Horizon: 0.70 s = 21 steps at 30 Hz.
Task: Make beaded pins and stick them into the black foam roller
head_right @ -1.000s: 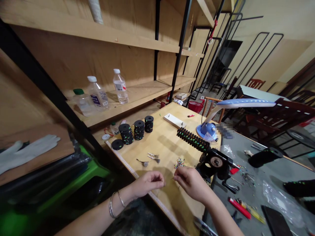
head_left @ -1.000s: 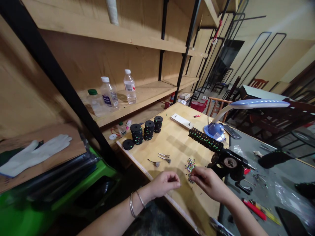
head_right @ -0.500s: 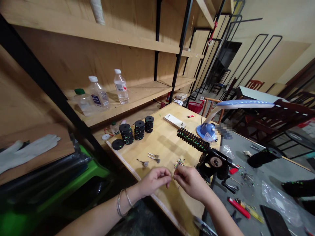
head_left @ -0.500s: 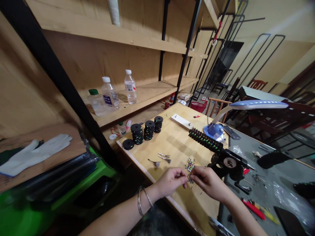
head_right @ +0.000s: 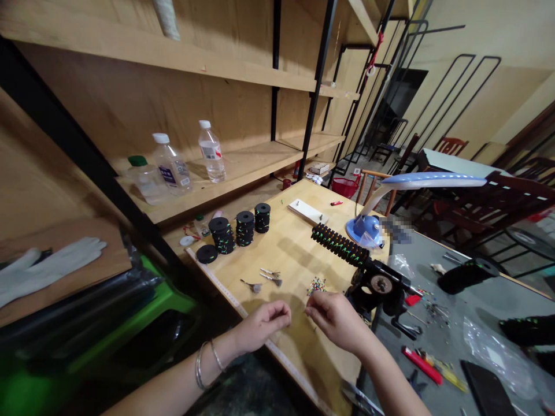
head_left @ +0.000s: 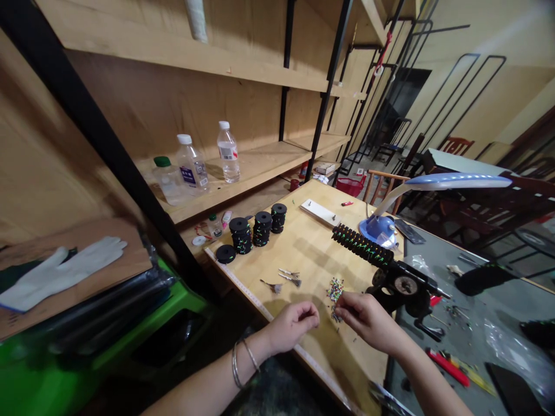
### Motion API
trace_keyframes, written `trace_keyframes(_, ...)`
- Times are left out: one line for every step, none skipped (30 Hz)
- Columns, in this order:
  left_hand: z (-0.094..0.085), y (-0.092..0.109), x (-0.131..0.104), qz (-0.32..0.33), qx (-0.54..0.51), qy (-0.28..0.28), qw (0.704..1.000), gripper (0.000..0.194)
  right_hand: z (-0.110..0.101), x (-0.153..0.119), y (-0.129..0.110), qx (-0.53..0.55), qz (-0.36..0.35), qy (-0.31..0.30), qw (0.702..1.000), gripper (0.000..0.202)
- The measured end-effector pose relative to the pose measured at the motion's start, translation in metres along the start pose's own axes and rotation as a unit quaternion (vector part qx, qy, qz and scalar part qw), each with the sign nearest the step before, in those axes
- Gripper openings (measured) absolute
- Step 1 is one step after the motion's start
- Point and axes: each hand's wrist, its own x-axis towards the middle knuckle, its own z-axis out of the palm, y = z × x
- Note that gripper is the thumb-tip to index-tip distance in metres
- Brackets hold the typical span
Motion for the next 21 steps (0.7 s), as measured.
trace_keyframes(0.000, -0.001, 0.000, -0.001, 0.001, -0.001, 1.000, 0.026, 0.000, 0.000, 0.000, 0.000, -0.001, 0.001, 1.000, 0.034)
trace_keyframes(0.000, 0.000, -0.001, -0.002, 0.000, -0.004, 1.000, 0.027, 0.000, 0.001, 0.000, 0.000, -0.002, 0.000, 1.000, 0.034)
trace_keyframes(0.001, 0.000, 0.000, -0.004, -0.004, -0.009, 1.000, 0.028, 0.000, 0.001, 0.000, 0.000, -0.002, 0.000, 1.000, 0.035)
trace_keyframes(0.002, 0.002, 0.000, -0.005, -0.011, -0.017, 1.000, 0.029, 0.000, 0.001, 0.000, 0.000, -0.002, 0.000, 1.000, 0.034)
trace_keyframes(0.004, 0.004, 0.001, -0.005, -0.019, -0.024, 1.000, 0.030, 0.000, 0.001, 0.000, 0.000, -0.001, 0.000, 1.000, 0.034)
trace_keyframes(0.006, 0.007, 0.002, -0.004, -0.027, -0.030, 0.999, 0.031, 0.000, 0.000, 0.000, -0.001, -0.001, -0.001, 1.000, 0.034)
trace_keyframes(0.008, 0.010, 0.004, 0.000, -0.032, -0.031, 0.999, 0.031, -0.001, 0.000, 0.001, -0.002, 0.000, -0.002, 1.000, 0.033)
trace_keyframes(0.011, 0.013, 0.006, 0.006, -0.032, -0.027, 0.999, 0.031, -0.001, 0.000, 0.001, -0.003, 0.000, -0.003, 1.000, 0.033)
trace_keyframes(0.013, 0.016, 0.008, 0.012, -0.029, -0.018, 0.999, 0.030, -0.001, 0.000, 0.001, -0.003, 0.000, -0.004, 1.000, 0.034)
trace_keyframes(0.016, 0.018, 0.011, 0.018, -0.022, -0.008, 1.000, 0.030, -0.002, 0.000, 0.001, -0.001, 0.000, -0.004, 1.000, 0.034)
trace_keyframes(0.018, 0.019, 0.013, 0.022, -0.017, 0.001, 1.000, 0.030, -0.002, 0.000, 0.000, 0.000, 0.000, -0.005, 1.000, 0.034)
trace_keyframes(0.020, 0.020, 0.015, 0.024, -0.014, 0.007, 1.000, 0.031, -0.003, 0.000, 0.000, 0.002, -0.002, -0.004, 1.000, 0.035)
trace_keyframes(0.021, 0.020, 0.016, 0.023, -0.013, 0.009, 1.000, 0.032, -0.003, 0.000, 0.000, 0.004, -0.003, -0.005, 1.000, 0.035)
trace_keyframes(0.022, 0.020, 0.017, 0.020, -0.015, 0.009, 1.000, 0.033, -0.003, 0.000, 0.000, 0.005, -0.004, -0.006, 1.000, 0.035)
trace_keyframes(0.022, 0.019, 0.018, 0.018, -0.018, 0.007, 1.000, 0.034, -0.003, 0.000, 0.000, 0.006, -0.004, -0.008, 1.000, 0.035)
trace_keyframes(0.023, 0.018, 0.018, 0.017, -0.020, 0.004, 1.000, 0.034, -0.003, 0.000, 0.000, 0.006, -0.003, -0.010, 1.000, 0.035)
trace_keyframes(0.023, 0.018, 0.019, 0.017, -0.019, 0.002, 1.000, 0.034, -0.003, 0.000, 0.001, 0.006, -0.002, -0.011, 1.000, 0.035)
trace_keyframes(0.023, 0.017, 0.019, 0.018, -0.016, -0.001, 1.000, 0.034, -0.002, 0.000, 0.001, 0.006, -0.001, -0.012, 1.000, 0.035)
trace_keyframes(0.022, 0.017, 0.019, 0.021, -0.013, -0.001, 1.000, 0.034, -0.002, 0.000, 0.001, 0.006, -0.001, -0.012, 1.000, 0.035)
trace_keyframes(0.022, 0.017, 0.019, 0.023, -0.013, 0.000, 1.000, 0.034, -0.002, 0.000, 0.001, 0.005, -0.003, -0.012, 1.000, 0.034)
trace_keyframes(0.022, 0.017, 0.019, 0.025, -0.014, 0.001, 1.000, 0.033, -0.002, 0.000, 0.001, 0.004, -0.005, -0.012, 1.000, 0.034)
